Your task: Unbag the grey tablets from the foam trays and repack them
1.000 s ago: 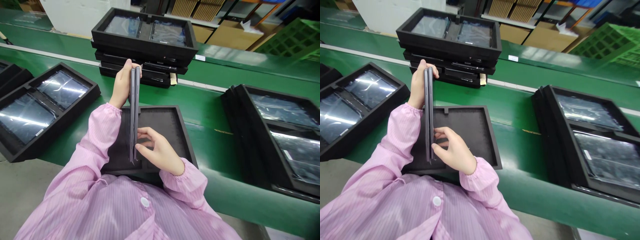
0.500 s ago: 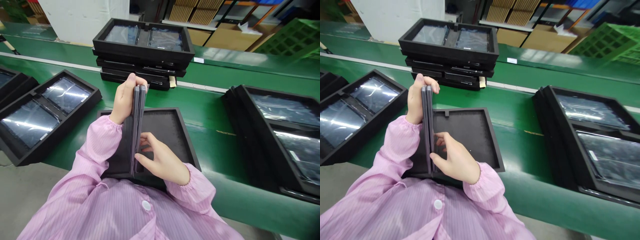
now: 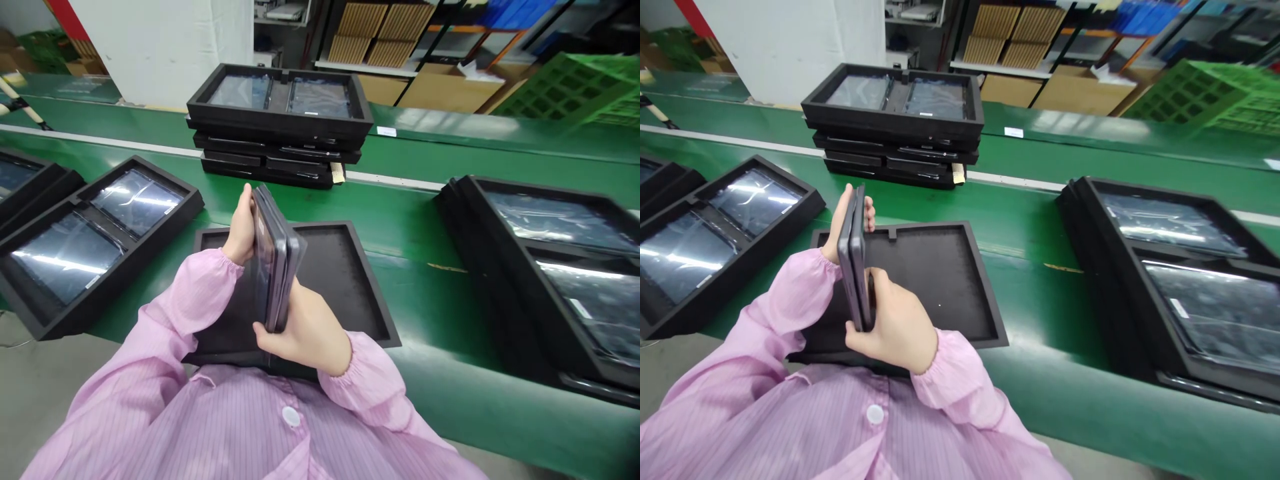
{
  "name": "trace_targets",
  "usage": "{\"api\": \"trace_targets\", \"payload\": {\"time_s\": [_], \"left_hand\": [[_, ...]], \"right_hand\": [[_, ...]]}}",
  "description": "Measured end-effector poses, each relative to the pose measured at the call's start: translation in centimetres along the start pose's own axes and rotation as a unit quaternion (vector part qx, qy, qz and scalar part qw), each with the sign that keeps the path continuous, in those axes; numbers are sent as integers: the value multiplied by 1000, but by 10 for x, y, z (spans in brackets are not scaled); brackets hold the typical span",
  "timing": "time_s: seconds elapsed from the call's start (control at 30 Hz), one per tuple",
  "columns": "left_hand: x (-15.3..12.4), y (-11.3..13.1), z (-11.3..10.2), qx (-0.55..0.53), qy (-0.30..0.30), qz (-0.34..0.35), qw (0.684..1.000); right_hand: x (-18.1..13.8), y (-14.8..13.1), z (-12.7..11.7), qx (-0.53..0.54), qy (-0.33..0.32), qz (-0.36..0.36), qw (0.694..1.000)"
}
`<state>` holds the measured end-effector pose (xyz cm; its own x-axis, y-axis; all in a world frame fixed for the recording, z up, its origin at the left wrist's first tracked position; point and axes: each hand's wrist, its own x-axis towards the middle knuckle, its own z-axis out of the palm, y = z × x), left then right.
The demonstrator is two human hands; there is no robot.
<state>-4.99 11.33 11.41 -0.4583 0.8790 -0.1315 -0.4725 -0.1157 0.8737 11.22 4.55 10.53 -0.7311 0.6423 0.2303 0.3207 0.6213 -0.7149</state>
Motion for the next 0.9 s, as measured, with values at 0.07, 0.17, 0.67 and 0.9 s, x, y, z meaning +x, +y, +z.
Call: {"api": "trace_targets", "payload": {"time_s": [0.07,0.17,0.67,0.9], "left_hand": [[-2,11,5,2,-26,84,996],[-12,25,12,20,-93,243,965],[11,17,14,74,-182,324,926],[2,17,24,84,-129,250,956]], "right_hand": [[2,5,3,-16,22,-40,999],[7,14,3,-36,56,-85,994],[4,11,-26,116,6,-49,992],[0,8,-30,173,64,-43,982]]}}
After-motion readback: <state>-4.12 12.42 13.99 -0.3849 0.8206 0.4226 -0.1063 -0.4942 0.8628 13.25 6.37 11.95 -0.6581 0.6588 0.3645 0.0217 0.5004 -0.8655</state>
